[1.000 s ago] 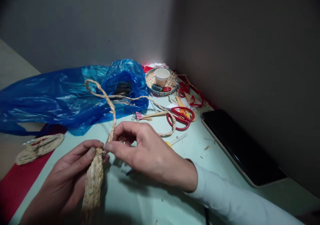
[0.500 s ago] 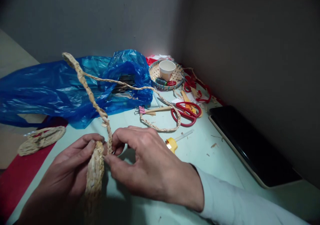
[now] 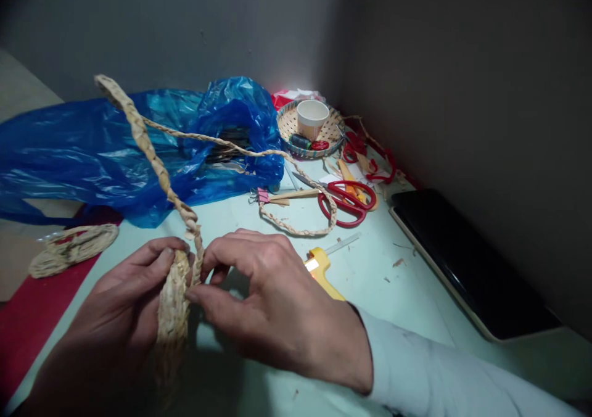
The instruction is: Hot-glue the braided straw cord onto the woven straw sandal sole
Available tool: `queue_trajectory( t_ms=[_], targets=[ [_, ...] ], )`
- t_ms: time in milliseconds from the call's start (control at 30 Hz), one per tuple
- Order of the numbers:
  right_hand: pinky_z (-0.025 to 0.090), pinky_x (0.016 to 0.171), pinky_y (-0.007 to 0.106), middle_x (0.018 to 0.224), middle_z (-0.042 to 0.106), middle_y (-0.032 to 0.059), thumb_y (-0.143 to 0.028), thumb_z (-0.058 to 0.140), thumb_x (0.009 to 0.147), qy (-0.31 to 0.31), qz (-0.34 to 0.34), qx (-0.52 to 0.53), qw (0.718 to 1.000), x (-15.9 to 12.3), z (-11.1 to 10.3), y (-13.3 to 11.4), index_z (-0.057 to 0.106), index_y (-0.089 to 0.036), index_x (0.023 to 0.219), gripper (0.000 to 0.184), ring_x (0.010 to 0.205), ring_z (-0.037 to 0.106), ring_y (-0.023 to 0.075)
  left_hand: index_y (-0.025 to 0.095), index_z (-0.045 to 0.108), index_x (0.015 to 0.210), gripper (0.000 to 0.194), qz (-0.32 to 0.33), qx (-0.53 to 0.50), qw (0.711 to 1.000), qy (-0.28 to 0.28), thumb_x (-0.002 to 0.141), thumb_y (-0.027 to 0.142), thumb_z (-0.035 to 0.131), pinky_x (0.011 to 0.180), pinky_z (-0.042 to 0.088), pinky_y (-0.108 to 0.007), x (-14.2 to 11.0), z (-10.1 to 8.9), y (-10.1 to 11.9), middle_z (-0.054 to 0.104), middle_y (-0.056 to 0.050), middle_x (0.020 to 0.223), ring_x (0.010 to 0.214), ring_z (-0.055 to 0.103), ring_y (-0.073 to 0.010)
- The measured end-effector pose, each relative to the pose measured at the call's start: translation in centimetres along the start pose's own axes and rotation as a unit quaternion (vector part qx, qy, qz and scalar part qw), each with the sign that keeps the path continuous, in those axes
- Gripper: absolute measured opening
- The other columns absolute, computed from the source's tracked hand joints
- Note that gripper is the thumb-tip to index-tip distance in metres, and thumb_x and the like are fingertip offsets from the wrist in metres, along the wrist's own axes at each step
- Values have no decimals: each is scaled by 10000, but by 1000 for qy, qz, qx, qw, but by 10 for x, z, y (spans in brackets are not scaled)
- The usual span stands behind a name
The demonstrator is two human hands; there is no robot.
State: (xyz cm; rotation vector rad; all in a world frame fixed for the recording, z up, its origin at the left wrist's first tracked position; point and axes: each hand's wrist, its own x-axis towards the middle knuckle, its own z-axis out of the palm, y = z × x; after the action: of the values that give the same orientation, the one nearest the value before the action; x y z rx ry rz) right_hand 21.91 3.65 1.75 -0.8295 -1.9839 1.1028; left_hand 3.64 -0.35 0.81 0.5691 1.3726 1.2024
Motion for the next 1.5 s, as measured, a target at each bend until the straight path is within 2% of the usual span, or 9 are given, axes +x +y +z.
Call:
queue_trajectory(
  t_ms=[333,533,733,900,1067,1167,1267,1367,1500],
  targets=[
    [482,681,192,761,724,-15,-130,758,853,17,-17,-4,1000,-1,5,1,726,-127,795,66,693,649,94,232,644,961,165,-1,-22,1000,2,840,303,730,556,495,-215,2,-1,-5,659,6,661,542,620,-133],
    [466,625,181,723,691,-31,-118,773,842,26,-29,-17,999,-1,6,0,715,-131,788,81,652,619,81,238,635,998,168,7,-12,1000,-2,853,261,715,516,489,-202,1,2,-2,672,4,645,564,653,-159],
    [469,620,179,725,699,-32,-115,781,832,42,-26,-18,999,-2,8,0,712,-134,791,82,650,624,81,234,624,1018,149,13,-14,1000,-3,893,294,678,558,531,-227,-2,2,-3,672,3,670,572,668,-161],
    [473,660,188,747,724,-20,-106,773,841,24,-32,-19,999,-2,7,0,741,-125,814,46,692,644,87,221,641,996,224,13,-5,1000,15,815,279,759,527,509,-191,2,0,-6,674,10,665,559,642,-136],
    [477,719,205,771,733,1,-97,762,850,9,-33,-6,999,-2,8,1,755,-110,834,21,742,650,99,217,649,925,325,2,-31,999,26,683,293,852,506,528,-215,2,5,-2,688,8,653,535,657,-156],
    [478,730,202,790,715,-7,-99,758,845,6,-31,-7,999,-2,9,4,744,-120,839,27,753,635,97,218,660,897,327,-8,-48,998,34,647,279,861,493,542,-239,2,7,0,679,13,642,518,661,-168],
    [488,772,211,842,721,-11,-101,737,847,5,-25,-15,1000,-3,10,7,730,-144,872,50,797,643,108,200,673,864,312,-5,-23,999,48,618,236,862,465,521,-223,2,7,1,671,13,634,499,631,-153],
    [500,791,231,863,740,-7,-111,715,853,4,-8,-20,1000,-2,10,7,730,-152,891,57,811,663,122,194,682,884,285,12,5,999,40,646,219,836,433,474,-193,2,6,0,660,21,630,482,583,-127],
    [509,775,258,838,751,-6,-117,712,846,-9,7,-48,999,-1,9,4,757,-158,899,81,779,670,137,185,689,910,158,1,-18,999,41,763,178,746,453,460,-182,1,7,1,641,25,622,490,565,-115]
  ],
)
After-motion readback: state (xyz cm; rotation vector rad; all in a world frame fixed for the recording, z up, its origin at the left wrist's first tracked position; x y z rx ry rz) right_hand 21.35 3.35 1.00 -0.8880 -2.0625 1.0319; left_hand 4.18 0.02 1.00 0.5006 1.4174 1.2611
